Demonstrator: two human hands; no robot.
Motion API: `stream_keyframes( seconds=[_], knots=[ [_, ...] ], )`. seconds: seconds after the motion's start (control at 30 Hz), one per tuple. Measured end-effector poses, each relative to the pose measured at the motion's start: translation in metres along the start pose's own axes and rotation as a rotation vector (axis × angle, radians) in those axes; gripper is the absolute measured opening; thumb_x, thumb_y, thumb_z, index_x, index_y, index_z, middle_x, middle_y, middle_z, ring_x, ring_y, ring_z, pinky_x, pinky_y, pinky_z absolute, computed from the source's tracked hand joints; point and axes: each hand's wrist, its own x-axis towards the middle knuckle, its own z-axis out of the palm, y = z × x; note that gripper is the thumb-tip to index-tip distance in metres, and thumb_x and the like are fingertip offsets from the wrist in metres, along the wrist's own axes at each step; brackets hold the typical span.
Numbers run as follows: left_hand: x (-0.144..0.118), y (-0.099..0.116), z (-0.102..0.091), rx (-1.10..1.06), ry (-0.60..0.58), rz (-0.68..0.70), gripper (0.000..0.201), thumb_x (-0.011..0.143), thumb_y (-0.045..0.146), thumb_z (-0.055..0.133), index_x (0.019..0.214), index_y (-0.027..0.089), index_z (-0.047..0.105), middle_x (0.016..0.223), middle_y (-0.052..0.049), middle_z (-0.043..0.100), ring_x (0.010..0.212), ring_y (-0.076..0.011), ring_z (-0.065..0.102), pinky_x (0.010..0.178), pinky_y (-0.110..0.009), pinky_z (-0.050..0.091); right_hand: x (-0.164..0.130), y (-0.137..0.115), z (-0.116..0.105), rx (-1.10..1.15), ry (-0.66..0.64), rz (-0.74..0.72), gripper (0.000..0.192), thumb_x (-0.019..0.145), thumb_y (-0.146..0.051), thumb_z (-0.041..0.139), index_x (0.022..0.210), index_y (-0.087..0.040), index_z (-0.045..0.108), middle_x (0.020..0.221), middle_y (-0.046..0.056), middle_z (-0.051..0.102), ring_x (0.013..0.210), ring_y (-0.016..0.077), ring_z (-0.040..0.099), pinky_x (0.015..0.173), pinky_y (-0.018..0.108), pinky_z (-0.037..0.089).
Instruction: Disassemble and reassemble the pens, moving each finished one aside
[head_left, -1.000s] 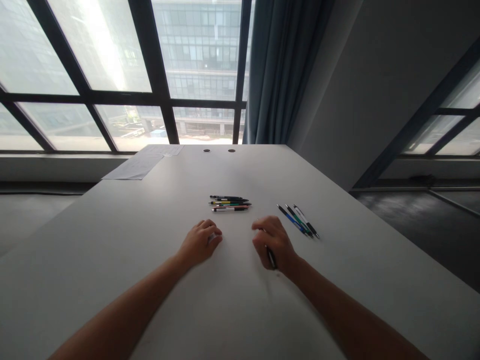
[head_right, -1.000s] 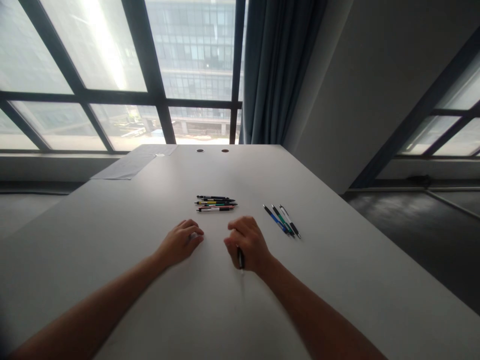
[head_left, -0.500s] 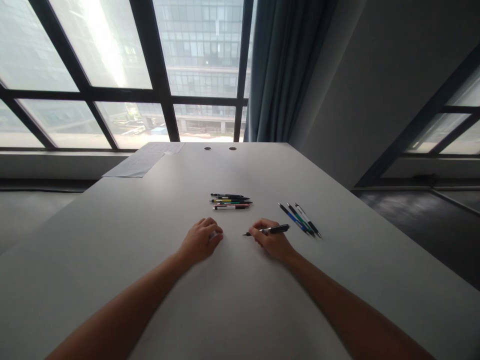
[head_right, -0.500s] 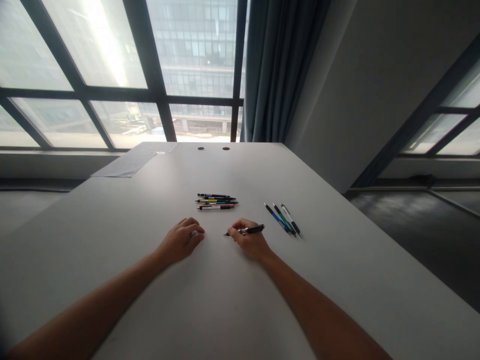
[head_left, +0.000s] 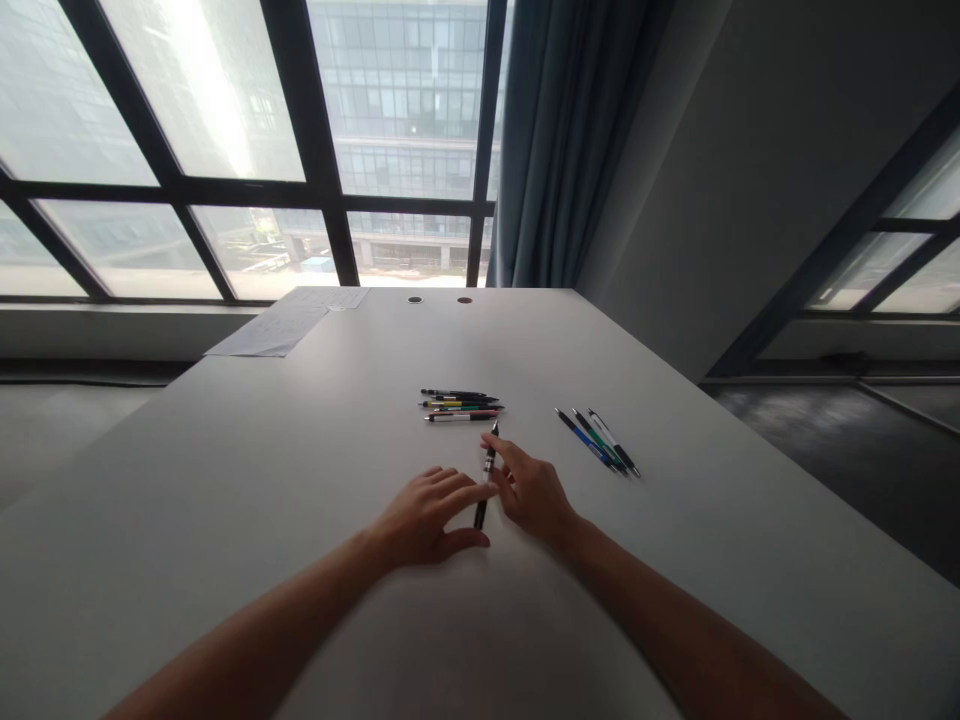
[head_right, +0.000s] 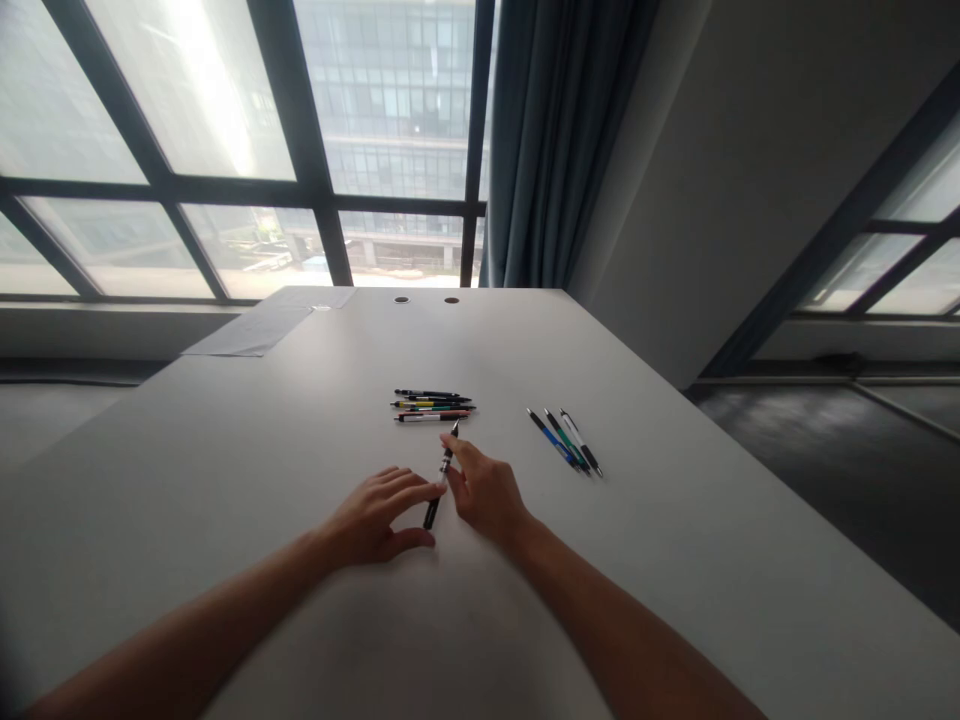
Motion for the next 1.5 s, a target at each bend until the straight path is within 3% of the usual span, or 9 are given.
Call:
stream_keyframes(
  seconds=[0.17, 0.37, 0.73, 0.83, 0.93, 1.07, 1.17, 1.3, 1.5],
  knots=[
    [0.004, 0.008, -0.001, -0.011, -0.030, 0.061, 0.044, 0.091, 0.054, 0.048, 0.119, 0.021, 0.059, 0.103, -0.012, 0.068, 0.093, -0.0207, 0.063, 0.083, -0.034, 0.049, -0.003, -0.001, 0.004, -0.014, -0.020, -0.088, 0.044, 0.092, -0.021, 0.041, 0.135, -0.016, 0.047, 0.120, 0.013, 0.064, 0.079, 0.0156, 0.068, 0.071, 0.027, 0.056],
    [0.001, 0.005, 0.003, 0.013, 0.048, 0.109, 0.042, 0.087, 0.051, 0.056, 0.114, 0.018, 0.060, 0.101, -0.012, 0.069, 0.089, -0.0210, 0.063, 0.079, -0.035, 0.051, -0.003, -0.006, 0.002, 0.031, -0.031, -0.084, 0.043, 0.092, -0.021, 0.041, 0.134, -0.016, 0.049, 0.119, 0.013, 0.065, 0.082, 0.0167, 0.068, 0.073, 0.029, 0.056],
    [0.000, 0.005, 0.012, 0.139, 0.147, 0.220, 0.042, 0.092, 0.037, 0.053, 0.129, 0.017, 0.047, 0.109, -0.014, 0.068, 0.091, -0.0218, 0.064, 0.079, -0.037, 0.056, 0.000, -0.010, -0.007, 0.259, -0.037, -0.003, 0.043, 0.095, -0.026, 0.034, 0.134, -0.015, 0.049, 0.106, 0.010, 0.068, 0.084, 0.0158, 0.066, 0.075, 0.029, 0.054],
    [0.001, 0.004, 0.011, 0.161, 0.124, 0.226, 0.047, 0.095, 0.029, 0.048, 0.138, 0.016, 0.036, 0.119, -0.016, 0.064, 0.097, -0.0227, 0.062, 0.083, -0.038, 0.055, 0.002, -0.012, -0.009, 0.360, 0.038, 0.070, 0.041, 0.093, -0.036, 0.045, 0.128, -0.017, 0.054, 0.101, 0.009, 0.068, 0.078, 0.0161, 0.066, 0.069, 0.028, 0.055],
    [0.000, 0.001, 0.008, 0.155, 0.022, 0.180, 0.050, 0.096, 0.017, 0.036, 0.145, 0.017, 0.026, 0.136, -0.018, 0.053, 0.106, -0.0225, 0.058, 0.090, -0.040, 0.052, 0.010, -0.007, -0.014, 0.462, 0.214, 0.189, 0.038, 0.085, -0.039, 0.058, 0.118, -0.019, 0.056, 0.108, 0.009, 0.064, 0.073, 0.0151, 0.066, 0.062, 0.026, 0.056],
    [-0.002, -0.006, 0.005, 0.129, -0.028, 0.108, 0.049, 0.095, 0.017, 0.034, 0.145, 0.020, 0.030, 0.140, -0.014, 0.050, 0.109, -0.0216, 0.057, 0.092, -0.040, 0.050, 0.024, 0.029, -0.046, 0.461, 0.447, 0.291, 0.038, 0.085, -0.041, 0.053, 0.117, -0.019, 0.052, 0.100, 0.006, 0.062, 0.062, 0.0123, 0.064, 0.058, 0.027, 0.054],
    [-0.005, -0.010, 0.007, 0.105, 0.004, 0.019, 0.041, 0.096, 0.021, 0.037, 0.136, 0.020, 0.044, 0.127, -0.012, 0.061, 0.107, -0.0211, 0.058, 0.091, -0.039, 0.050, 0.023, 0.076, -0.085, 0.127, 0.483, 0.352, 0.045, 0.084, -0.035, 0.051, 0.126, -0.018, 0.049, 0.100, 0.008, 0.065, 0.056, 0.0119, 0.059, 0.055, 0.026, 0.050],
    [-0.007, -0.017, 0.009, 0.068, 0.020, -0.095, 0.031, 0.095, 0.022, 0.042, 0.122, 0.019, 0.057, 0.116, -0.010, 0.066, 0.104, -0.0202, 0.060, 0.091, -0.039, 0.050, 0.001, 0.141, -0.115, -0.364, 0.343, 0.581, 0.034, 0.074, -0.022, 0.055, 0.106, -0.014, 0.062, 0.085, 0.009, 0.068, 0.070, 0.0188, 0.062, 0.069, 0.029, 0.049],
    [-0.007, -0.021, 0.009, 0.042, 0.016, -0.134, 0.026, 0.093, 0.023, 0.044, 0.110, 0.020, 0.064, 0.111, -0.010, 0.067, 0.101, -0.0195, 0.060, 0.089, -0.037, 0.050, -0.021, 0.188, -0.104, -0.576, 0.135, 0.684, 0.026, 0.069, -0.018, 0.057, 0.090, -0.011, 0.069, 0.085, 0.011, 0.069, 0.077, 0.0210, 0.063, 0.073, 0.028, 0.047]
  ],
)
